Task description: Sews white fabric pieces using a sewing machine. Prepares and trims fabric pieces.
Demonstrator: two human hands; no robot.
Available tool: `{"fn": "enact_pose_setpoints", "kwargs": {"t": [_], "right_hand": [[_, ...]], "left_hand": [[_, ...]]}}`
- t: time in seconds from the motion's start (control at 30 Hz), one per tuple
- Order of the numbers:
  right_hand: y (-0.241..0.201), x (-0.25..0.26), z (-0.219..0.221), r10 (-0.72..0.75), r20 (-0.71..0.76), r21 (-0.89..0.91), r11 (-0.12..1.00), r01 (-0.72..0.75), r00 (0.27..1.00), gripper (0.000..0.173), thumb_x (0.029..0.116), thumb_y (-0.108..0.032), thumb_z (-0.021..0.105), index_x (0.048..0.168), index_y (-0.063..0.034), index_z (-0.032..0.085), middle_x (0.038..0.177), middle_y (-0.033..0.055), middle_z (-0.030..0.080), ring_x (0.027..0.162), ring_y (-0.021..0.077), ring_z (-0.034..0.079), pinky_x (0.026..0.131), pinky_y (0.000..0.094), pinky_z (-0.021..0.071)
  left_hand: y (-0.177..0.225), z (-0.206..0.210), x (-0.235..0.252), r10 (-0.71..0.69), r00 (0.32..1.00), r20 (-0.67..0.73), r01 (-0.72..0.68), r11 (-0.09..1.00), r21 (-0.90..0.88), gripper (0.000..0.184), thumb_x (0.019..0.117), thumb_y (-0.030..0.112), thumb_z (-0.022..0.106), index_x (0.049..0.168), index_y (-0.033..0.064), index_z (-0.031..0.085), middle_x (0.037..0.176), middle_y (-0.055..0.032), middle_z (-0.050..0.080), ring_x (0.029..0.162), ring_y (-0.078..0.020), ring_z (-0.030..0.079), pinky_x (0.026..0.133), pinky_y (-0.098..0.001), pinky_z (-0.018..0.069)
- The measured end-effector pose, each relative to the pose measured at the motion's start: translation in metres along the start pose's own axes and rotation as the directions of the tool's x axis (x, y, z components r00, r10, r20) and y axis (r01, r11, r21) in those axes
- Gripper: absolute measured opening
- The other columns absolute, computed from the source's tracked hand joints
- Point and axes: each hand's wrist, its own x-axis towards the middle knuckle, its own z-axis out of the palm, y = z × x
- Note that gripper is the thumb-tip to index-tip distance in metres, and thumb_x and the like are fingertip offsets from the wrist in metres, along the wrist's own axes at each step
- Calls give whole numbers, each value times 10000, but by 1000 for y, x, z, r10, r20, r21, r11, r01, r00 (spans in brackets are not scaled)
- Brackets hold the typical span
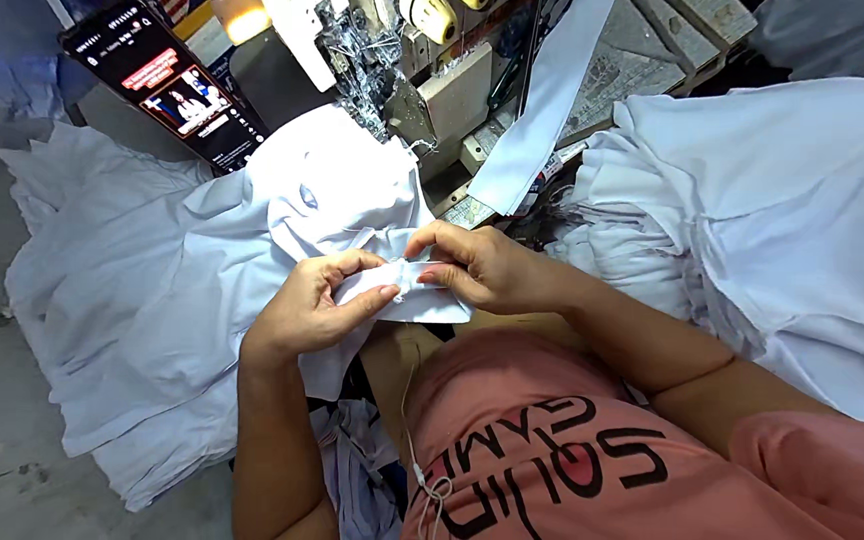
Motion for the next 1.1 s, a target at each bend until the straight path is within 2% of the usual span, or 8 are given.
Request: {"fn": "enact_pose_setpoints", "kwargs": {"t": [0.1, 0.23, 0.37, 0.57, 0.67, 0.8, 0.93, 1.1], "right_hand": [[3, -2, 4, -12, -37, -6, 1000, 12, 999, 196, 1003, -102, 589, 1126, 30, 665, 655, 1, 570, 538, 15, 489, 516, 161, 436], [11, -4, 9, -77, -59, -10, 997, 77, 995, 147, 999, -78, 591, 995, 13, 707, 757, 42, 672, 653, 20, 603, 609, 160, 504], [22, -3, 20, -38, -176, 14, 999, 41, 984, 147, 994, -47, 575, 950, 31, 691, 767, 53, 665, 654, 13, 589, 612, 148, 496], [43, 31, 30, 20, -600, 29, 1000, -3, 800, 141, 949, -99, 667, 952, 20, 742, 1016, 112, 579, 996, 120, 550, 881, 221, 466], [51, 46, 31, 109, -655, 101, 993, -56, 748, 139, 953, -91, 668, 972, 30, 735, 1037, 96, 548, 961, 66, 546, 823, 139, 469], [51, 47, 30, 162, -631, 181, 982, -58, 759, 112, 951, -60, 670, 971, 32, 730, 975, 70, 588, 884, 28, 575, 769, 125, 488], [51, 42, 31, 145, -599, 201, 979, -28, 787, 107, 951, -33, 656, 967, 48, 725, 968, 81, 660, 878, 20, 617, 780, 141, 515], [51, 38, 31, 157, -563, 202, 978, -50, 811, 127, 963, -51, 645, 953, 52, 718, 890, 58, 683, 727, -26, 581, 675, 123, 490]], "left_hand": [[3, -3, 0, 47, 999, -15, -45, 990, 136, 98, 937, 146, 618, 940, 75, 686, 751, 110, 641, 630, 104, 555, 572, -61, 456], [18, -12, 1, 150, 987, 60, -162, 926, 342, 161, 946, 185, 629, 968, 47, 709, 842, 36, 682, 769, 61, 608, 719, -106, 499], [21, -30, 9, 53, 993, 108, -96, 893, 440, 154, 931, 187, 614, 990, 72, 696, 794, 54, 651, 656, 70, 551, 604, -102, 457], [19, -33, 57, 273, 936, -222, -54, 736, 675, 204, 1001, 123, 578, 938, -44, 677, 859, -171, 648, 823, -185, 595, 779, -303, 454], [-4, -31, 84, 358, 882, -306, -84, 760, 645, 168, 991, 56, 560, 943, -63, 668, 936, -202, 634, 936, -228, 580, 866, -299, 426], [-30, -30, 95, 329, 888, -322, -121, 841, 527, 169, 999, 93, 574, 968, -55, 650, 1083, -210, 654, 1081, -191, 605, 963, -266, 436], [-27, -31, 89, 238, 925, -295, -89, 894, 439, 181, 1005, 132, 552, 957, -28, 624, 1204, -180, 609, 1025, -67, 591, 869, -172, 459], [-26, -30, 85, 198, 937, -286, -56, 897, 438, 182, 1005, 135, 548, 950, -15, 635, 1253, -185, 593, 1049, -79, 591, 890, -184, 458]]}}
